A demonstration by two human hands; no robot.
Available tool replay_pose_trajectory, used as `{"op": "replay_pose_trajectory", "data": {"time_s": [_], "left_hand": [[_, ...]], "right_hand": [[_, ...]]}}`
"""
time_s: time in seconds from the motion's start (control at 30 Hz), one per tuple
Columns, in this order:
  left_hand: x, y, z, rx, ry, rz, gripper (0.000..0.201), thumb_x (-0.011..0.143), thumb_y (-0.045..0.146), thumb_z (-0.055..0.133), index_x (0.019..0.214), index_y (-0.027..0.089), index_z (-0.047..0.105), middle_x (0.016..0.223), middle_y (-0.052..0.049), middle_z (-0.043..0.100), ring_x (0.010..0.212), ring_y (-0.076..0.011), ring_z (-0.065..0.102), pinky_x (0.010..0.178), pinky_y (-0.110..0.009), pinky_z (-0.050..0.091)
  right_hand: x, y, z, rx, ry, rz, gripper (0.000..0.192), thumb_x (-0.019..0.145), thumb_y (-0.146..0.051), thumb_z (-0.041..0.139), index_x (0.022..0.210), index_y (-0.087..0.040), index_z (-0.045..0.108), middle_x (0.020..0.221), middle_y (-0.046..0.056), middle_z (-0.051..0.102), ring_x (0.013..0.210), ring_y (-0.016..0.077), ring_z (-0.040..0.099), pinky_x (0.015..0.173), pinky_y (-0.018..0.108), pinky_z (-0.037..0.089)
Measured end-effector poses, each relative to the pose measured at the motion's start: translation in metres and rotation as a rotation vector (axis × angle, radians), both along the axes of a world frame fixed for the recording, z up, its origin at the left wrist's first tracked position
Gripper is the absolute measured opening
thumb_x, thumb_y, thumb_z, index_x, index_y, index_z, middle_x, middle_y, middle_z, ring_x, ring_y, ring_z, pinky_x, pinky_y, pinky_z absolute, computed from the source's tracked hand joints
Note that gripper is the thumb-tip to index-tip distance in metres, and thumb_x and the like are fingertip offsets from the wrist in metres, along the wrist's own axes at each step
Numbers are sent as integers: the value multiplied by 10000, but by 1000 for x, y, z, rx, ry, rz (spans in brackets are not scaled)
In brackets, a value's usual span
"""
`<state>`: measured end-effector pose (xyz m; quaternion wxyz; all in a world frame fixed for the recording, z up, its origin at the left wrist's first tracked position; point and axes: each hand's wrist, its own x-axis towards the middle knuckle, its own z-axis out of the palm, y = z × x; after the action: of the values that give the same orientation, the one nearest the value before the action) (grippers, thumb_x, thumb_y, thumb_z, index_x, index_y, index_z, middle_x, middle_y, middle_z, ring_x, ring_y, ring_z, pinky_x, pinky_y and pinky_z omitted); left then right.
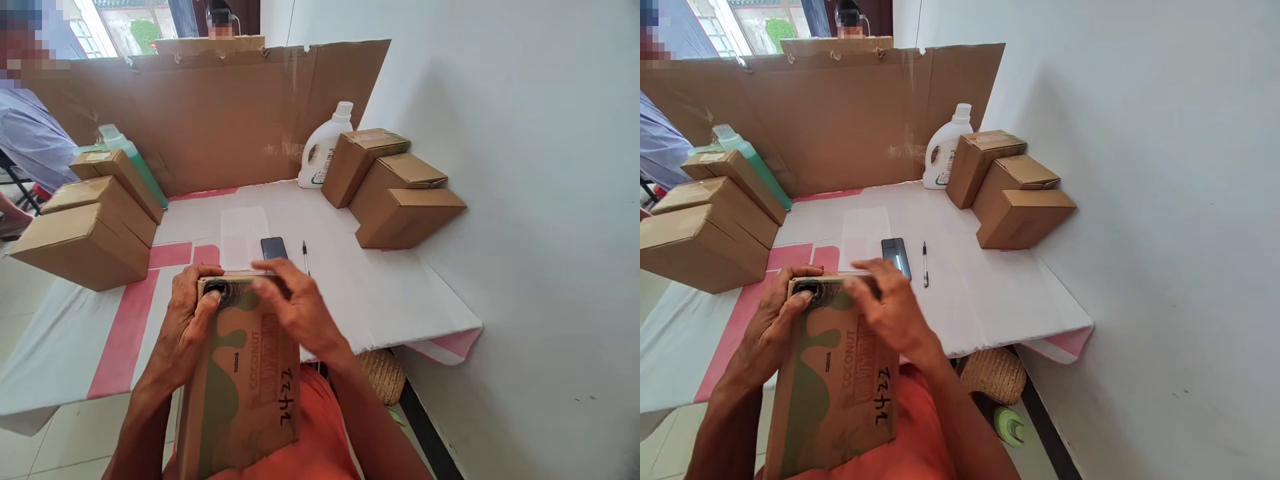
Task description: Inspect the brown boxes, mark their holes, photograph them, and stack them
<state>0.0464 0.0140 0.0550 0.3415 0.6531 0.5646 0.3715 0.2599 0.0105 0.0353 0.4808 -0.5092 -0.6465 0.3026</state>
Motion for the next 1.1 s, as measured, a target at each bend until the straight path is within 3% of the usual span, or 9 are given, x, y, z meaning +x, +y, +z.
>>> {"op": "replay_pose_trajectory", "data": {"time_s": [0.07,0.17,0.27,0.43,0.6,0.8,0.93,1.0,1.1], "left_hand": [[1,0,1,2,28,4,403,967,559,507,1186,263,670,1231,-97,678,1177,-363,594,1058,-556,453],[0,-3,-1,39,19,-8,418,981,591,520,1208,271,664,1263,-99,660,1194,-360,579,1070,-557,456],[-2,-5,-6,60,0,-46,424,977,611,565,1243,291,646,1306,-98,641,1226,-363,554,1093,-564,457],[-9,-3,-16,63,-20,-120,516,943,545,627,1403,316,581,1377,-109,598,1290,-381,534,1152,-596,441],[-10,0,-11,50,-1,-177,622,864,462,673,1454,300,560,1410,-123,578,1330,-400,527,1165,-598,453],[-6,-1,-5,65,-54,-187,552,831,402,645,1362,264,585,1398,-115,605,1374,-384,497,1171,-555,429],[-15,-6,-14,60,-127,-139,527,824,405,660,1327,262,597,1363,-119,614,1344,-379,519,1139,-535,450],[-21,-8,-19,54,-159,-106,532,829,414,668,1335,264,596,1356,-115,615,1314,-371,546,1136,-529,452],[-27,-9,-25,75,-208,-78,521,837,422,683,1328,267,607,1350,-109,618,1288,-364,573,1125,-517,457]], "right_hand": [[34,12,-18,-79,84,-195,396,1042,-572,597,1196,-232,729,1226,82,789,1067,242,721,926,393,549],[77,33,-52,-354,-145,-482,304,987,-496,659,902,-208,705,951,87,778,935,258,724,834,373,529],[90,46,-83,-531,-267,-501,328,871,-365,779,649,-217,588,760,98,716,866,297,728,758,375,471],[81,50,-102,-513,-175,-404,445,880,-378,705,536,-261,448,589,17,562,705,204,659,622,352,350],[85,52,-78,-495,66,-269,427,837,-585,676,643,-249,496,556,-26,548,489,130,524,486,285,375],[41,19,-2,-157,658,40,278,903,-511,768,928,-259,651,808,-5,688,655,157,666,531,268,477],[11,-6,26,-114,623,254,198,1004,-429,717,923,-253,677,1100,48,748,911,202,739,704,322,582],[4,-13,29,-161,543,366,182,1051,-407,672,958,-250,669,1038,46,756,929,206,738,784,344,589],[-1,-21,29,-241,409,468,161,1104,-418,602,1142,-272,661,818,-13,685,728,160,647,722,314,538]]}}
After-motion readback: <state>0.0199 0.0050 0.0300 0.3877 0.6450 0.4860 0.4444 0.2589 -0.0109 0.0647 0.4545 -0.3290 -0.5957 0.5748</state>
